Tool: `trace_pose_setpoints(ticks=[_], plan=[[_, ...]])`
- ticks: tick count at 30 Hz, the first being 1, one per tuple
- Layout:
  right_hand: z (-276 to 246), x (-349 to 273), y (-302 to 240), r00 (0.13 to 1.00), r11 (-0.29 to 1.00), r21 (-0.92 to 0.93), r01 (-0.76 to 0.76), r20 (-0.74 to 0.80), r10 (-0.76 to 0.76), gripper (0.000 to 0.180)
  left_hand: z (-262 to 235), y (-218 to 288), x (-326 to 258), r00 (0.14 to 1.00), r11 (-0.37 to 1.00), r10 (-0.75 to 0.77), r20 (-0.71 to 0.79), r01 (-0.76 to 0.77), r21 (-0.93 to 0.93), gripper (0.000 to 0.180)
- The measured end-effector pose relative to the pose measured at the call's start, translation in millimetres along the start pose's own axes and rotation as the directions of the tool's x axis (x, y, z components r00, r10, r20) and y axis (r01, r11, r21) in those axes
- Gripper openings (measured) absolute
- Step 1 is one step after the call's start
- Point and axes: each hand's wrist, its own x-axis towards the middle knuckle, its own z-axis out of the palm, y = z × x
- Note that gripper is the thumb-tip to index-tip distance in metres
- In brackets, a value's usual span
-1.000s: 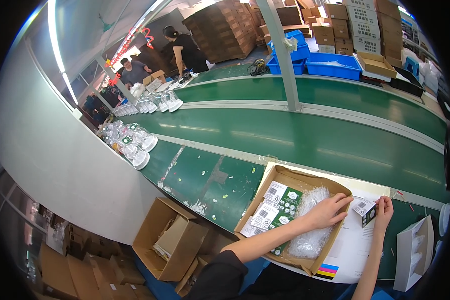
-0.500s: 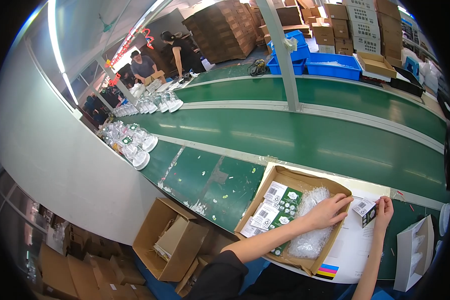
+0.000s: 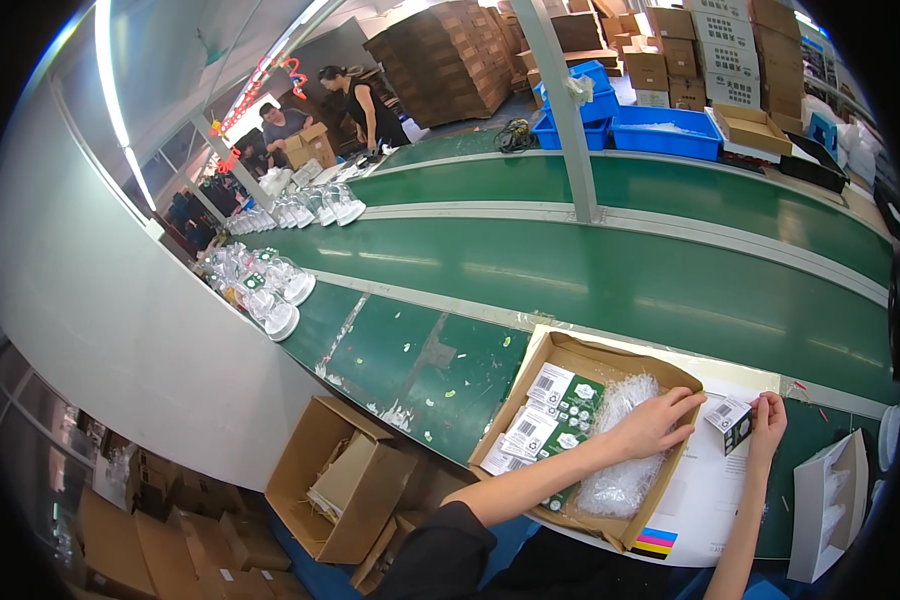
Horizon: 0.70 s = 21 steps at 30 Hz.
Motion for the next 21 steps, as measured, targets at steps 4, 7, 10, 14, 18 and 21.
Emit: trace_pose_setpoints(ticks=[4, 7, 10, 14, 18, 21], plan=[[0.4, -0.8, -1.6, 1.000, 1.000, 0.012, 0.002, 0.003, -0.002, 0.009, -0.5, 1.0, 0.4, 1.000, 1.000, -0.007, 0.007, 0.008, -0.013, 0.047], [2.0, -1.0, -3.3, 1.000, 1.000, -0.008, 0.011, -0.008, -0.011, 0.009, 0.0, 0.8, 0.3, 1.000, 1.000, 0.001, -0.006, -0.001, 0.004, 0.047], [2.3, -1.6, -4.3, 1.000, 1.000, 0.004, 0.001, -0.002, -0.001, 0.009, -0.9, 1.5, 0.5, 1.000, 1.000, -0.007, 0.006, 0.007, -0.013, 0.047], [5.0, -2.7, -8.6, 1.000, 1.000, -0.014, 0.003, -0.011, -0.003, 0.009, -0.9, 0.9, 0.0, 1.000, 1.000, 0.004, 0.000, -0.004, -0.003, 0.048], [4.9, -2.7, -8.3, 1.000, 1.000, 0.006, 0.001, -0.010, -0.001, 0.009, -0.5, 0.6, 0.2, 1.000, 1.000, 0.007, 0.002, -0.007, 0.001, 0.048], [5.2, -2.9, -8.9, 1.000, 1.000, -0.002, 0.002, -0.007, -0.002, 0.009, -2.3, 1.9, 0.6, 1.000, 1.000, -0.017, 0.022, 0.017, -0.019, 0.048]])
